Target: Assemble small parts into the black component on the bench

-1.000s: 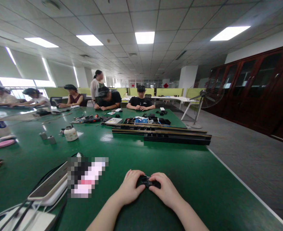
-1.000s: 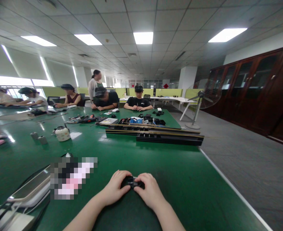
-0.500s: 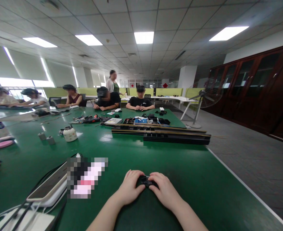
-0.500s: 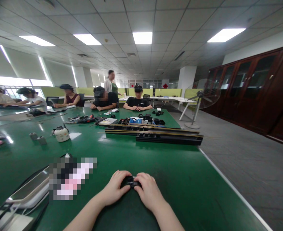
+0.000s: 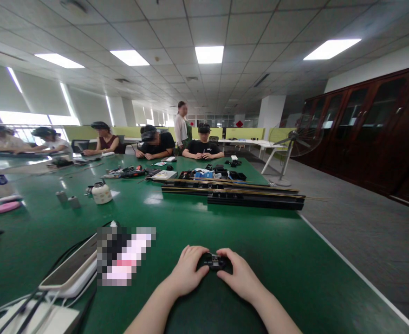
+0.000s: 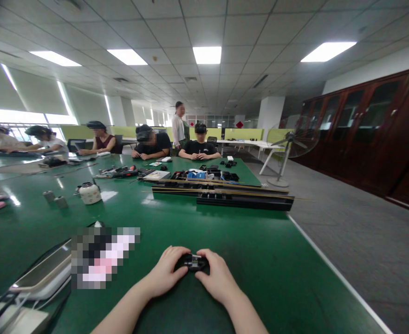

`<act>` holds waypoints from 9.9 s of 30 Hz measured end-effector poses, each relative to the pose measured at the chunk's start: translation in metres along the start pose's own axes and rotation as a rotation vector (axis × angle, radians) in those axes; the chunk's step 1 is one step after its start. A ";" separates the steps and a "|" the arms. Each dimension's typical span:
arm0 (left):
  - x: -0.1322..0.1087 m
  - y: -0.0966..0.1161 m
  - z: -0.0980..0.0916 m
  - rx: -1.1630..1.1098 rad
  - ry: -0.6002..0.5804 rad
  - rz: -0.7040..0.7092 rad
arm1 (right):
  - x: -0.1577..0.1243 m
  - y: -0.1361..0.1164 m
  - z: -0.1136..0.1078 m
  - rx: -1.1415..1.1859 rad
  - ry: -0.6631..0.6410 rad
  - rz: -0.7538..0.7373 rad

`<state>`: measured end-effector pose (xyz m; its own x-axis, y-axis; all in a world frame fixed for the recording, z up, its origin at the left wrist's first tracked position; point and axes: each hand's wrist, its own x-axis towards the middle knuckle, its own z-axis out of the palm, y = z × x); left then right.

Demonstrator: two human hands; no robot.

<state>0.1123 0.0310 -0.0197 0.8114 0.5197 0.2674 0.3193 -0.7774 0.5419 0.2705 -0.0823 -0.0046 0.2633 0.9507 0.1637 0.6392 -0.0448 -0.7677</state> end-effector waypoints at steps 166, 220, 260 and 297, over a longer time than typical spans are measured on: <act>0.004 0.005 -0.002 -0.065 -0.031 -0.056 | 0.011 0.022 0.000 0.060 0.202 0.169; 0.006 -0.002 0.003 -0.057 -0.018 -0.053 | 0.011 0.021 0.001 0.110 0.223 0.159; 0.006 -0.006 0.009 -0.041 0.050 -0.039 | 0.004 0.001 -0.001 -0.084 0.052 -0.015; 0.005 -0.001 0.003 -0.066 0.036 -0.012 | 0.009 0.006 -0.006 0.213 0.106 0.094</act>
<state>0.1171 0.0336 -0.0212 0.7892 0.5423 0.2883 0.2954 -0.7467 0.5959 0.2816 -0.0759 -0.0040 0.3960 0.9074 0.1408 0.4445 -0.0553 -0.8941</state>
